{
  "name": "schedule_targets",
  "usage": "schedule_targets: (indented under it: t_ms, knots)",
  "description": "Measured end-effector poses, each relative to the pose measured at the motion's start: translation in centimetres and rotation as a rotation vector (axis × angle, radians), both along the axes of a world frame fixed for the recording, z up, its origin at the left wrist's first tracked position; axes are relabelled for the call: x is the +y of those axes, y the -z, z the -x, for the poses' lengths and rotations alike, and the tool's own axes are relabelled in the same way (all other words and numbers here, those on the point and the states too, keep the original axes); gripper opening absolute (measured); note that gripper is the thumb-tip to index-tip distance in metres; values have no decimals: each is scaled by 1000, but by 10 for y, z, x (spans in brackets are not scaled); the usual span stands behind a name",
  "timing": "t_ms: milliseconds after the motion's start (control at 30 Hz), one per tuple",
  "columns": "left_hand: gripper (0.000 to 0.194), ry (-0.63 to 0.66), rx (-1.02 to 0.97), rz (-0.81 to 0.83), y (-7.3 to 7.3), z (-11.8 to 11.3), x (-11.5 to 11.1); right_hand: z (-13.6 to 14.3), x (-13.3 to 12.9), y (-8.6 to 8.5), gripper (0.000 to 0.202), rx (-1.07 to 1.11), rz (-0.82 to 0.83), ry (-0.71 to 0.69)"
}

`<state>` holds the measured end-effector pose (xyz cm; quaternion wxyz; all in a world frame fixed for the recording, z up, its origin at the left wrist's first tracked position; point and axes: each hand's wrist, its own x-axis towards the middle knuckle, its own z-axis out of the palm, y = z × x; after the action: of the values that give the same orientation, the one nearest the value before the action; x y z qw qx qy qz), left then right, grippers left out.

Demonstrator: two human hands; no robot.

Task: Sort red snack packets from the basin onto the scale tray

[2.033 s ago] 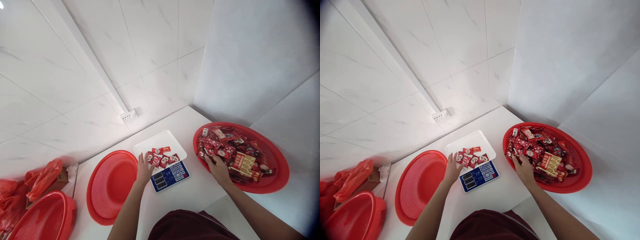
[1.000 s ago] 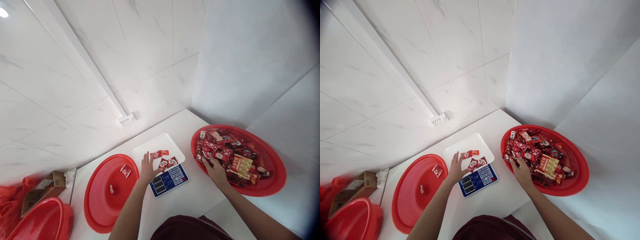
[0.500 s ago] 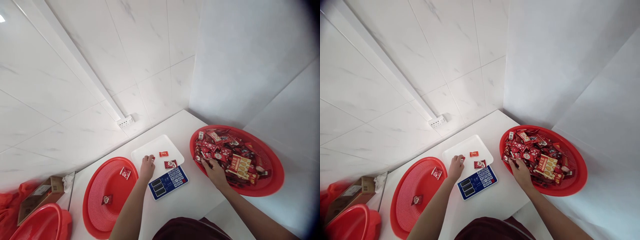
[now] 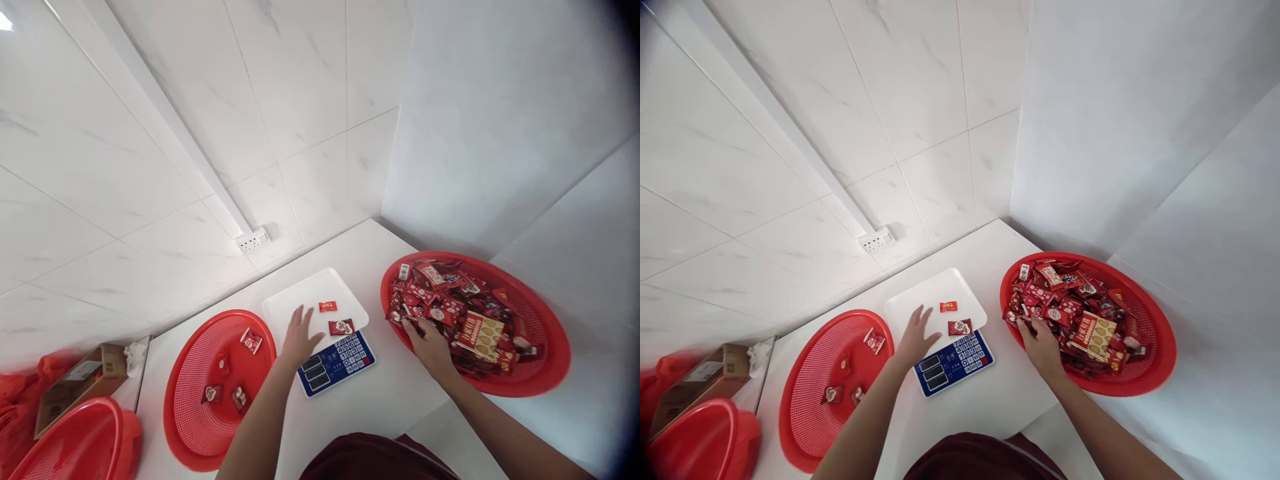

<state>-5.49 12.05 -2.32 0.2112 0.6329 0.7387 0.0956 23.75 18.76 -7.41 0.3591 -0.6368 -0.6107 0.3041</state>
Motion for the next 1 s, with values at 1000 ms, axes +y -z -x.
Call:
schedule_targets:
  t_ms: [1000]
  knots:
    - [40, -734, -151, -232, -37, 54, -83, 9, -11, -19, 34, 177, -33, -79]
